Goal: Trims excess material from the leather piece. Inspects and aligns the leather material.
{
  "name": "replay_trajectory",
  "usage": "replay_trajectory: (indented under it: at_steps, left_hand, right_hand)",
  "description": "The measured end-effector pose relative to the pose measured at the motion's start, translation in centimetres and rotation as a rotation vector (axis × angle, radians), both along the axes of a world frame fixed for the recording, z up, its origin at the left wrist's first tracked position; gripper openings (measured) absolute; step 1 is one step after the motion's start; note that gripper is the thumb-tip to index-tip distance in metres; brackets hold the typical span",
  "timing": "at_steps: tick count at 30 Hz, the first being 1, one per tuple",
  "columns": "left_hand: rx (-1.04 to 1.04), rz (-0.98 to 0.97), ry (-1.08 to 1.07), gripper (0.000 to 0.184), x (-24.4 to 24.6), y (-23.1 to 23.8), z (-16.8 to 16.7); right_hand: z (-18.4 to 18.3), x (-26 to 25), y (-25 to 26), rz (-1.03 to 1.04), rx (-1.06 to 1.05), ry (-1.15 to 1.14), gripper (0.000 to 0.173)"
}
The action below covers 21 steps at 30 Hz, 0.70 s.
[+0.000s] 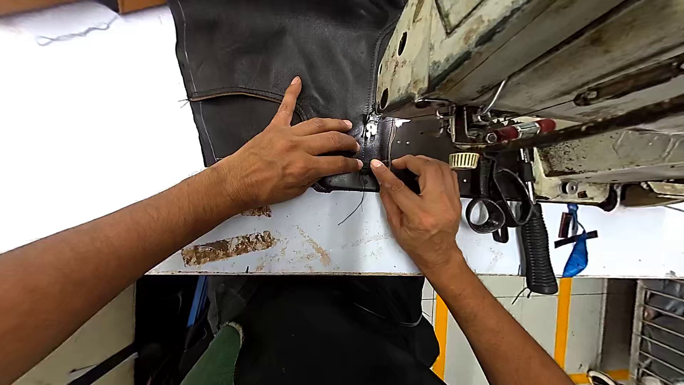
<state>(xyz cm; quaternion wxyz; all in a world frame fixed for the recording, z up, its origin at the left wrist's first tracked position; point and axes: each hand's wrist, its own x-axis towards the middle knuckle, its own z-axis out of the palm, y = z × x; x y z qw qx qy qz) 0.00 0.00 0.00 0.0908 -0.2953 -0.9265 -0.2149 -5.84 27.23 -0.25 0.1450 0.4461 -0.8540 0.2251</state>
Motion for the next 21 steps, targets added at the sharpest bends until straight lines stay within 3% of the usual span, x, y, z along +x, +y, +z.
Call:
replay_trajectory:
  at_steps: [21]
  left_hand:
    - [0.037,0.045,-0.017,0.037,-2.6,-1.1,0.3]
  right_hand:
    - [0.5,-1.5,-1.2,-0.049,0.089,-0.058,0.032]
